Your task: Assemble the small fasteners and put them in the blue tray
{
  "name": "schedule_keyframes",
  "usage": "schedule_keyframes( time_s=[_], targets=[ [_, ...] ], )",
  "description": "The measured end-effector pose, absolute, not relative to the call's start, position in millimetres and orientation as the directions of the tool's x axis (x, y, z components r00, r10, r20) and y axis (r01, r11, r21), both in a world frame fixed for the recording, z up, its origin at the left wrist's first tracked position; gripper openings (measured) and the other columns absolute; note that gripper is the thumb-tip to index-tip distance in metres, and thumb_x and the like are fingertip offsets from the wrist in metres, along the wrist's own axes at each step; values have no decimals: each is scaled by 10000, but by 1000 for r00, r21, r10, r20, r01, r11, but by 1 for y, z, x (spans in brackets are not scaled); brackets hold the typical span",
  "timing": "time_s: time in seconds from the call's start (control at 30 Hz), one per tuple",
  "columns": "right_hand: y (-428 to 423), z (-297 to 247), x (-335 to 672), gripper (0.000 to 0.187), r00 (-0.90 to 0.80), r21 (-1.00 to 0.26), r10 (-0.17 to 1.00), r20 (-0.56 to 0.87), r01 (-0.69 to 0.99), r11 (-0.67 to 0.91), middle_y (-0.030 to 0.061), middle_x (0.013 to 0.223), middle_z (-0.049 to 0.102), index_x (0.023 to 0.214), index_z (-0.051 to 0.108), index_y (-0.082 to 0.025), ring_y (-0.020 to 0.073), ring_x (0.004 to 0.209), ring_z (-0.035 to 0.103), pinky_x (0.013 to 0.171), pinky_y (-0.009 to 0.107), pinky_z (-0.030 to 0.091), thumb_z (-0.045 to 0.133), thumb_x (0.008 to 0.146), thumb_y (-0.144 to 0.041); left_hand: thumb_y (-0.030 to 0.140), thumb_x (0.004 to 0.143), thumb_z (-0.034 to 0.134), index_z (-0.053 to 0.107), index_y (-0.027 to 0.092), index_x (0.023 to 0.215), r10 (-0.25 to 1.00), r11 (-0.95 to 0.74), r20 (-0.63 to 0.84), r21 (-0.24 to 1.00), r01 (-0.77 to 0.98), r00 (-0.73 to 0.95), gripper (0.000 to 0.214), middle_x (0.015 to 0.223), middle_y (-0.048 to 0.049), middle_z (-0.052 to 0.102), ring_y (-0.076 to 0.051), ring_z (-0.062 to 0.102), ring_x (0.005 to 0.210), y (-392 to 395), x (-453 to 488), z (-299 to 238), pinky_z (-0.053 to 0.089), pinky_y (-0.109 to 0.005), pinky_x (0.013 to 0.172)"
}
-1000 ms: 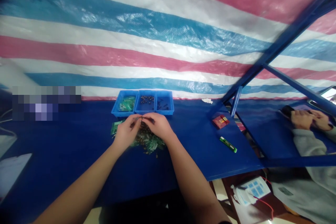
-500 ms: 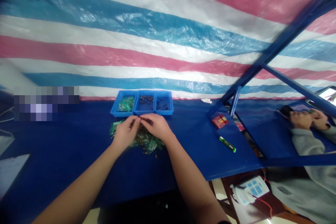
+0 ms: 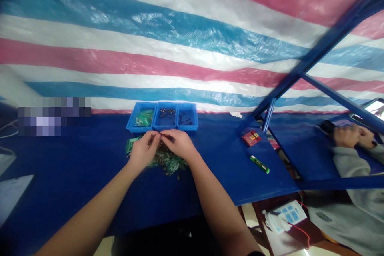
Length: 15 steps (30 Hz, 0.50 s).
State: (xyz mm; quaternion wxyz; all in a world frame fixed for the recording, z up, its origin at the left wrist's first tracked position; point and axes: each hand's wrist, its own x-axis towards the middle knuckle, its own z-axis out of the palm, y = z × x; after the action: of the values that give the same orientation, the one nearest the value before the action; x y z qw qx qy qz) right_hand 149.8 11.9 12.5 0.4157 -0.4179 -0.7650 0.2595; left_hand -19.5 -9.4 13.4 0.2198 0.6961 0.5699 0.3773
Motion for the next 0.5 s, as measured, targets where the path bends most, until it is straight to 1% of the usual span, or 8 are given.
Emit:
schedule_keyframes(
  time_s=[0.1, 0.37, 0.5],
  targets=[
    [11, 14, 149, 216, -305, -739, 854, 422, 430, 518, 28, 1009, 744, 1074, 720, -249, 164, 907, 693, 830, 285, 541, 590, 905, -282, 451, 945, 451, 628, 212, 998, 958, -260, 278, 730, 632, 72, 302, 717, 11, 680, -138, 607, 571, -9, -20, 13, 432, -234, 572],
    [10, 14, 149, 216, -313, -734, 846, 432, 423, 531, 27, 1031, 741, 1065, 723, -253, 169, 934, 689, 833, 287, 541, 568, 919, -292, 445, 947, 455, 619, 212, 964, 952, -272, 298, 724, 634, 68, 286, 689, 15, 661, -134, 590, 552, -9, -20, 13, 416, -236, 566],
    [10, 14, 149, 214, -309, -739, 855, 418, 432, 517, 32, 1029, 741, 1057, 724, -248, 169, 914, 691, 819, 287, 541, 573, 912, -295, 442, 948, 455, 618, 213, 955, 955, -266, 291, 732, 627, 64, 281, 683, 18, 657, -132, 590, 554, -9, -19, 13, 413, -233, 563]
  ],
)
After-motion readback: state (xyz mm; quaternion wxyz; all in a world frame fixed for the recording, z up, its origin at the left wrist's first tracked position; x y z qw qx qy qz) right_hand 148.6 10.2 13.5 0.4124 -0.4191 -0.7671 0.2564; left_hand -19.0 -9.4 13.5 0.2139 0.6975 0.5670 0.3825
